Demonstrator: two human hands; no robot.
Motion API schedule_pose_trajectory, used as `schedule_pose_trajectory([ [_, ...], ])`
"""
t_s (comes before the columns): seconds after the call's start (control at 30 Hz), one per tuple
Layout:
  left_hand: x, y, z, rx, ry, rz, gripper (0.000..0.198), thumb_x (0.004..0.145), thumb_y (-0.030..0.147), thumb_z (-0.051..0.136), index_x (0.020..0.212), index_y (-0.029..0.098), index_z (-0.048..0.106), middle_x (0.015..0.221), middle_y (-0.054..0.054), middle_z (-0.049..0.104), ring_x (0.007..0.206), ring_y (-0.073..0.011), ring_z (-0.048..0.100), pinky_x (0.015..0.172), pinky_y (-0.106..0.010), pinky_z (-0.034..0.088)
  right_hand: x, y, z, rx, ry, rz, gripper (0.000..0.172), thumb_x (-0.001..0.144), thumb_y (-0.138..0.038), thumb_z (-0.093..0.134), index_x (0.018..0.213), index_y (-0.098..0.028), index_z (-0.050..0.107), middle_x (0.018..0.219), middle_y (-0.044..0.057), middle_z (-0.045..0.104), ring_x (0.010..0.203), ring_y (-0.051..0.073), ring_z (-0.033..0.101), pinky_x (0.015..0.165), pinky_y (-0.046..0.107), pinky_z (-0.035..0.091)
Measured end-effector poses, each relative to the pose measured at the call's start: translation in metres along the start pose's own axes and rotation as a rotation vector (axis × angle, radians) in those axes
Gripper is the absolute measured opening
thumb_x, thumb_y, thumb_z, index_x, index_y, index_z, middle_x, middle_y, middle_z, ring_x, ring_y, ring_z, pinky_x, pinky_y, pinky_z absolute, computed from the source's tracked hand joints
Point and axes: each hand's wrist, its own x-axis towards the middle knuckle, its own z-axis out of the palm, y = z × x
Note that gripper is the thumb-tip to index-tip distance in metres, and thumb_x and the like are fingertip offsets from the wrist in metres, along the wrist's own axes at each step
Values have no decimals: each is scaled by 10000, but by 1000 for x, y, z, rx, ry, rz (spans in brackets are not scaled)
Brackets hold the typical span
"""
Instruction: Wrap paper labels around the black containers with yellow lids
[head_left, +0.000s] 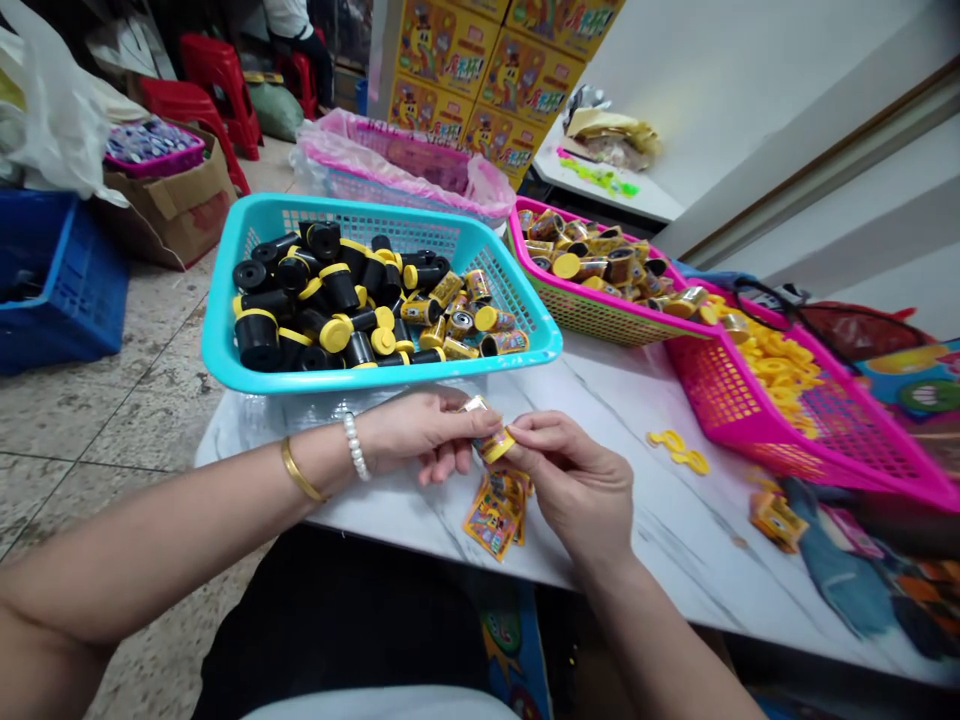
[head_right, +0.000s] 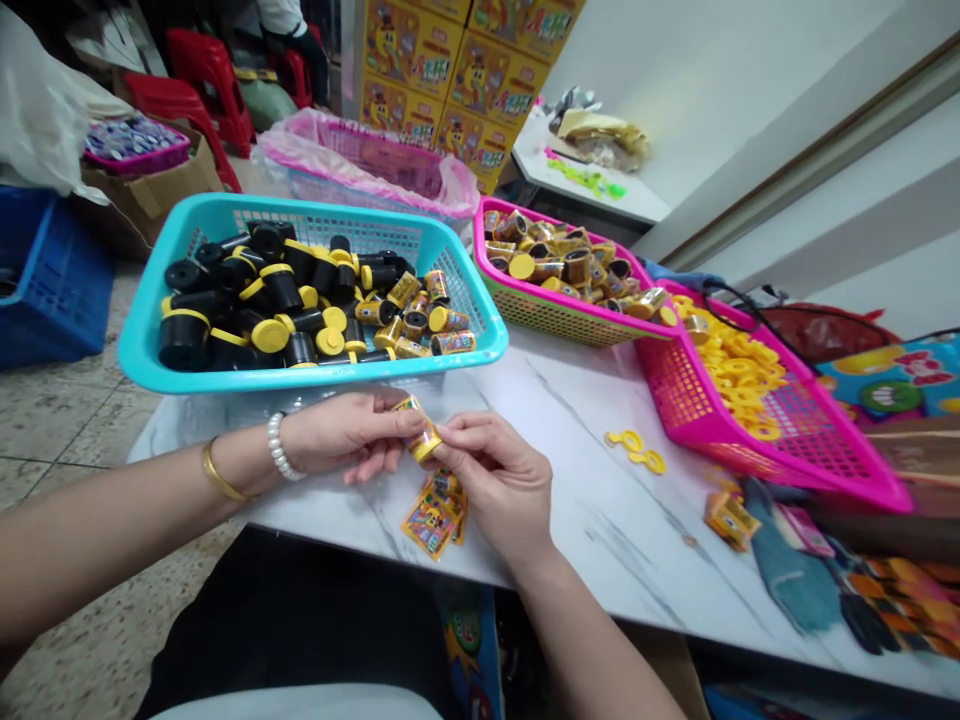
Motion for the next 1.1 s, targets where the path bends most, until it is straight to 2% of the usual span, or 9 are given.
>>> schedule_pose_trajectory([
  [0.13, 0, 0, 1, -12, 47, -60, 544, 731, 655, 766, 738, 136, 602, 489, 23, 607, 309, -62, 475, 271, -148, 342, -1, -2, -1, -90, -77, -42, 262, 824, -148, 778, 1019, -319, 811, 1014, 26, 714, 822, 154, 741, 664, 258, 684],
  [0.33, -2, 4, 2, -143, -3, -111, 401, 882, 507, 695, 758, 136, 608, 503, 15, 637, 306, -60, 490, 290, -135, 356, -2, -7, -2, -173, -30, -183, 200, 822, -110, 767, 890, -293, 815, 882, 8, 677, 712, 130, 712, 591, 250, 677],
  [0.43, -1, 3, 3, -85, 53, -139, 469, 903, 569, 638, 741, 131, 600, 446, 22, 593, 279, -66, 463, 279, -142, 344, 0, -5, -3, -251, -76, -235, 292, 827, -108, 760, 1035, -309, 794, 968, 22, 692, 784, 144, 724, 639, 255, 661],
  [0.5, -1, 2, 4, -67, 63, -143, 539, 896, 641, 597, 734, 126, 601, 453, 2, 602, 286, -71, 473, 286, -149, 353, 2, -7, -5, -358, -142, -285, 375, 821, -100, 765, 1124, -320, 773, 1026, 35, 710, 854, 161, 729, 708, 271, 649],
  [0.57, -2, 2, 3, -81, 26, -135, 568, 864, 691, 598, 770, 131, 605, 486, -18, 632, 309, -81, 500, 299, -155, 365, 4, -10, -7, -443, -189, -349, 380, 814, -74, 765, 1100, -323, 781, 997, 28, 721, 861, 158, 724, 744, 272, 632],
  [0.73, -2, 3, 3, -45, -19, -135, 540, 767, 693, 707, 859, 180, 566, 468, 23, 615, 292, -85, 463, 282, -150, 324, 1, -11, -7, -501, -190, -506, 370, 806, -8, 727, 994, -319, 793, 886, 5, 694, 755, 132, 696, 659, 248, 593],
  [0.83, -2, 3, 6, 2, 56, -113, 555, 760, 723, 684, 820, 187, 553, 436, 64, 552, 270, -60, 400, 263, -137, 259, -2, -7, -6, -504, -125, -488, 356, 801, -26, 740, 996, -319, 788, 873, 7, 664, 739, 134, 678, 645, 260, 577],
  [0.93, -3, 5, 9, 20, 115, -98, 571, 747, 741, 678, 752, 190, 527, 430, 73, 526, 268, -42, 358, 264, -138, 201, -2, -4, -6, -474, -133, -390, 346, 799, -100, 784, 1060, -328, 781, 907, 24, 679, 788, 165, 680, 686, 300, 585],
  [1.1, -6, 10, 7, 4, 71, -133, 560, 724, 704, 730, 723, 177, 540, 462, 50, 572, 280, -38, 367, 277, -154, 189, -1, -6, -6, -441, -109, -349, 227, 817, -112, 767, 927, -309, 797, 868, 21, 690, 765, 160, 675, 655, 290, 578],
])
